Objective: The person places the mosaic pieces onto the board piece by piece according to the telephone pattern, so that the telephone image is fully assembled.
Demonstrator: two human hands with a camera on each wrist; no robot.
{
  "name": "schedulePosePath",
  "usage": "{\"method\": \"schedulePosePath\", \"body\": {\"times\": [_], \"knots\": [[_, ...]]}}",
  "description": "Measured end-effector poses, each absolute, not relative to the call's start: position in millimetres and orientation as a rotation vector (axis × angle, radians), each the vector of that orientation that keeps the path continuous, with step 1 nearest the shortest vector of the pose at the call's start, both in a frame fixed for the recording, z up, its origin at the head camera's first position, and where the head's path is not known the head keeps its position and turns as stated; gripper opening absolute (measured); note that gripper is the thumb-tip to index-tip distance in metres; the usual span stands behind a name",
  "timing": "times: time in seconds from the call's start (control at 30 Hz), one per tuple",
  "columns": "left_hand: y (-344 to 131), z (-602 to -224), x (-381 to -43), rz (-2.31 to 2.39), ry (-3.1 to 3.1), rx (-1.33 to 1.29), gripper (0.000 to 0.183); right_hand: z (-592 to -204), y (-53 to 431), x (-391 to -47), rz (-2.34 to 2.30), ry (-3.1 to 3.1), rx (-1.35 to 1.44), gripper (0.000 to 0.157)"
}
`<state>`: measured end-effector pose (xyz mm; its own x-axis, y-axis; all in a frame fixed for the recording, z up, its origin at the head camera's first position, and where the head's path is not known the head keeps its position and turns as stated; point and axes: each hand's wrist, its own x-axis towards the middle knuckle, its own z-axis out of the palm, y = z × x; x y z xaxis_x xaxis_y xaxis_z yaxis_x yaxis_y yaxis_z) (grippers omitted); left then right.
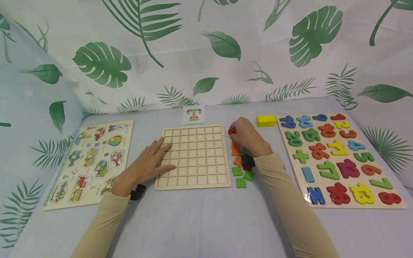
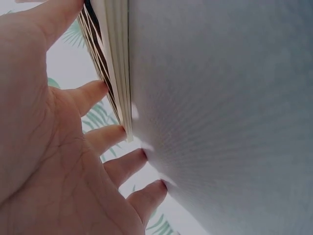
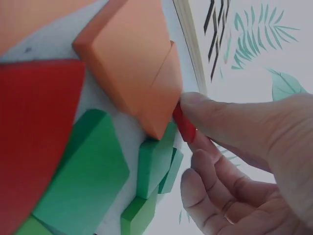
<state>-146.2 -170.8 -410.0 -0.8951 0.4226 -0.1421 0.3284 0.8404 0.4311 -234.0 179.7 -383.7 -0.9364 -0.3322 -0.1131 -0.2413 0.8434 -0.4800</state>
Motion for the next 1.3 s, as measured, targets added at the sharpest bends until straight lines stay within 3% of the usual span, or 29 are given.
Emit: {"method": "schedulePosePath", "body": {"times": [0.33,0.67,1.3], "knots": [[-169.6,-407.7,-146.3,0.6,2.781,0.578,0.084,-386.9,181.4,-232.2,-0.757,2.846,-0.505,0.011],[-166.2,-404.7,-146.4,0.586,2.778,0.571,0.086,-384.3,182.0,-228.6,-0.811,2.856,-0.676,0.018],[-164.8,-408.1,-143.5,0.564,2.799,0.568,0.086,-353.2,154.8,-212.8,-0.978,2.818,-0.915,0.008]]}}
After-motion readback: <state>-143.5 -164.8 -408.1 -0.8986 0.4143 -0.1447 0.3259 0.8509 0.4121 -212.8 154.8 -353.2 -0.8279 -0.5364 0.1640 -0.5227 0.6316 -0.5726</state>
